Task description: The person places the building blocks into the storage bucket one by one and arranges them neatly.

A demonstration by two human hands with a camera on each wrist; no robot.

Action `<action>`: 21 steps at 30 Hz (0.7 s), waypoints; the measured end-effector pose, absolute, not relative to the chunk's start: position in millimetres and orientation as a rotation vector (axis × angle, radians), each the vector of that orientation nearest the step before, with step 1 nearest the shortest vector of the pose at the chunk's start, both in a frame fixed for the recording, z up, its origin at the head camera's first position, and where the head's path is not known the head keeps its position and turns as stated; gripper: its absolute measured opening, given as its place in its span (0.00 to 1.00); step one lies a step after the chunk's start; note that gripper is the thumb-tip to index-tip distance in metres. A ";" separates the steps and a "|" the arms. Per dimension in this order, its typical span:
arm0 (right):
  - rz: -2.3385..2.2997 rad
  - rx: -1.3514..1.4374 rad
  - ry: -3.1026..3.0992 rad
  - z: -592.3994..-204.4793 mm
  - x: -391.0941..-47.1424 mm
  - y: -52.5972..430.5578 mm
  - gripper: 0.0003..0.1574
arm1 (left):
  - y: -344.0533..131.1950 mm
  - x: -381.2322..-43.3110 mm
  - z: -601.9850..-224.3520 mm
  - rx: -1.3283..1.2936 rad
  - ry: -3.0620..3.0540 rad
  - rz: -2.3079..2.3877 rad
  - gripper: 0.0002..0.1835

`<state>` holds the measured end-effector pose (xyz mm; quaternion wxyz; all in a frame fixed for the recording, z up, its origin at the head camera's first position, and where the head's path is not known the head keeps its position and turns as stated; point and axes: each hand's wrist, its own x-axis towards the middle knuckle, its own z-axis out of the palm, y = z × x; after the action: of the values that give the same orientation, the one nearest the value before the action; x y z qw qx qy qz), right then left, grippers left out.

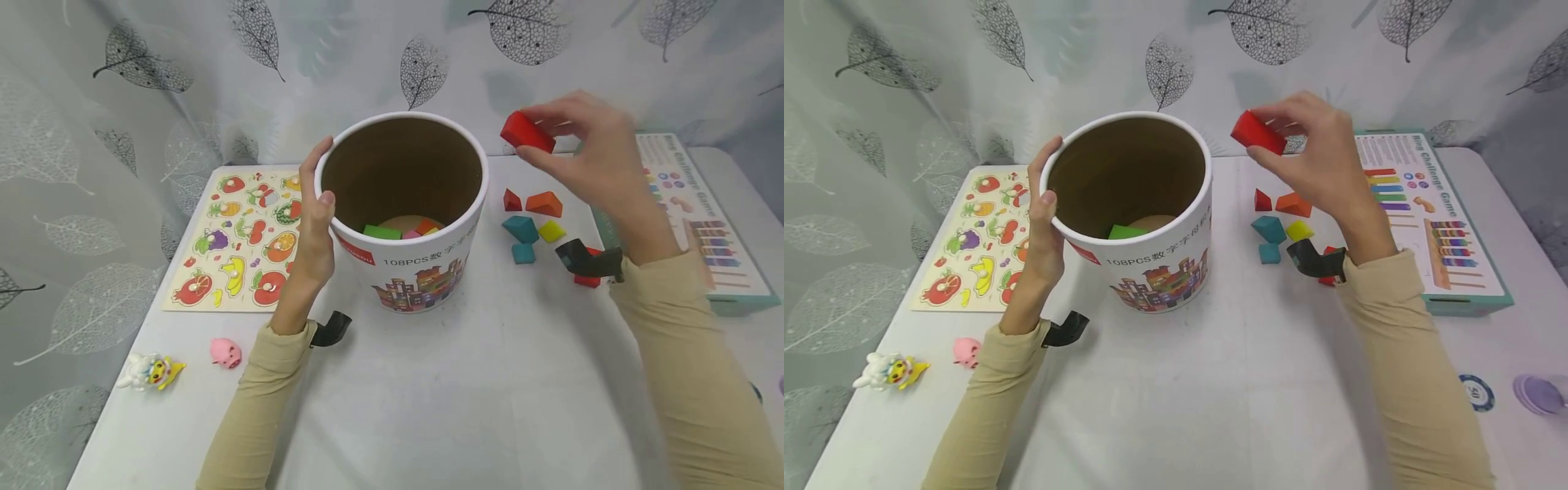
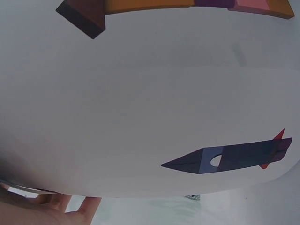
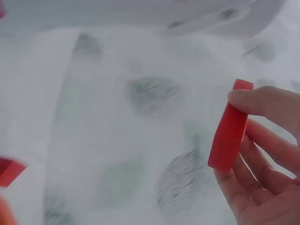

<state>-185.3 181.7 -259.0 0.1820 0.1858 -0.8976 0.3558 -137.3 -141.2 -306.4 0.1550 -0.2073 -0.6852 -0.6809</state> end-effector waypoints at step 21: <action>1.315 1.044 -2.214 -231.7 -154.0 103.6 0.28 | -142.7 -137.2 -307.1 -0.584 -1.974 -1.935 0.49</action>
<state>-154.0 103.6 -231.7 0.1806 0.3697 -0.7836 0.4655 -137.2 -142.7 -307.1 0.1575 -0.2040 -0.6901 -0.6763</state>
